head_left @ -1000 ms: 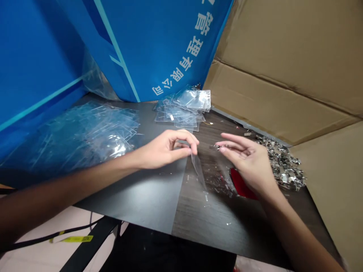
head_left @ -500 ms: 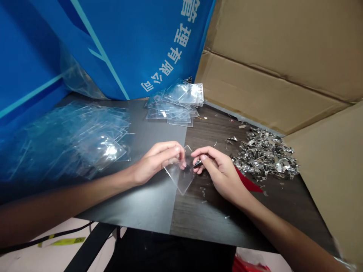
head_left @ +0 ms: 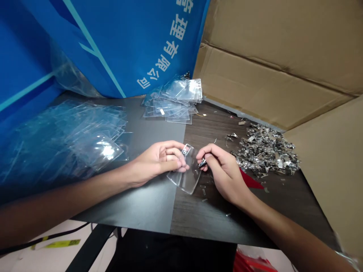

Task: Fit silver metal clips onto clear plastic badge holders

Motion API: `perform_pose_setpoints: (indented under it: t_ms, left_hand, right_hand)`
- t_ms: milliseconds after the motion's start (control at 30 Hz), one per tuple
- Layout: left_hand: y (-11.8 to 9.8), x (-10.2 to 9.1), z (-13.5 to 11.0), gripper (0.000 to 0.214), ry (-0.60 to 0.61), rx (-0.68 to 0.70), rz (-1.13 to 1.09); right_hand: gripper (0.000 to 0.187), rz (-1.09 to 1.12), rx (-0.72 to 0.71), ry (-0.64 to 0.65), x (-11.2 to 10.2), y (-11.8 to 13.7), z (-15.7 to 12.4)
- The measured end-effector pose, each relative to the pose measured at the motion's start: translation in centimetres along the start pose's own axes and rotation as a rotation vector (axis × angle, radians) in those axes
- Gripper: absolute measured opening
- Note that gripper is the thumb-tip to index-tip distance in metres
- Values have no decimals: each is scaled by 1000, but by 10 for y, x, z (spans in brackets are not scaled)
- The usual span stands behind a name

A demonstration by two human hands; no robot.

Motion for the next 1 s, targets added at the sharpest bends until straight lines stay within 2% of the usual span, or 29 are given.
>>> perform_pose_setpoints:
  t_ms: [167, 267, 400, 467, 600, 667, 767, 900, 1000]
  left_hand:
    - [8, 2, -2, 35, 49, -87, 13]
    - [1, 0, -3, 24, -1, -44, 57]
    - [-7, 1, -3, 26, -49, -5, 30]
    - [-8, 3, -3, 28, -35, 5, 16]
    - [-6, 8, -4, 27, 11, 9, 10]
    - [-4, 7, -5, 27, 10, 6, 47]
    - [-5, 4, -4, 27, -25, 40, 154]
    - [-11, -1, -3, 27, -76, 117, 308]
    - [-11, 2, -4, 30, -63, 128, 387]
  right_hand:
    - [24, -110, -88, 2, 1, 8, -3]
    - [20, -67, -65, 1, 2, 6, -4]
    - [20, -56, -70, -73, -2, 7, -3]
    - [21, -73, -79, -86, -4, 8, -2]
    - [31, -56, -25, -26, 0, 6, -1]
    - [34, -62, 32, 15, 2, 3, 0]
    - [25, -69, 92, 73, 6, -1, 1]
    - [13, -69, 73, 81, 7, 2, 1]
    - [10, -67, 54, 72, 6, 7, -1]
Point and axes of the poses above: each hand's wrist, its own z-axis towards the middle knuckle, its own x-axis out of the palm, y = z × x, the point moved 6 cm from there along z, towards the middle knuckle, and after that the axes turned 4 degrees about -y, right-handed, at the moved point
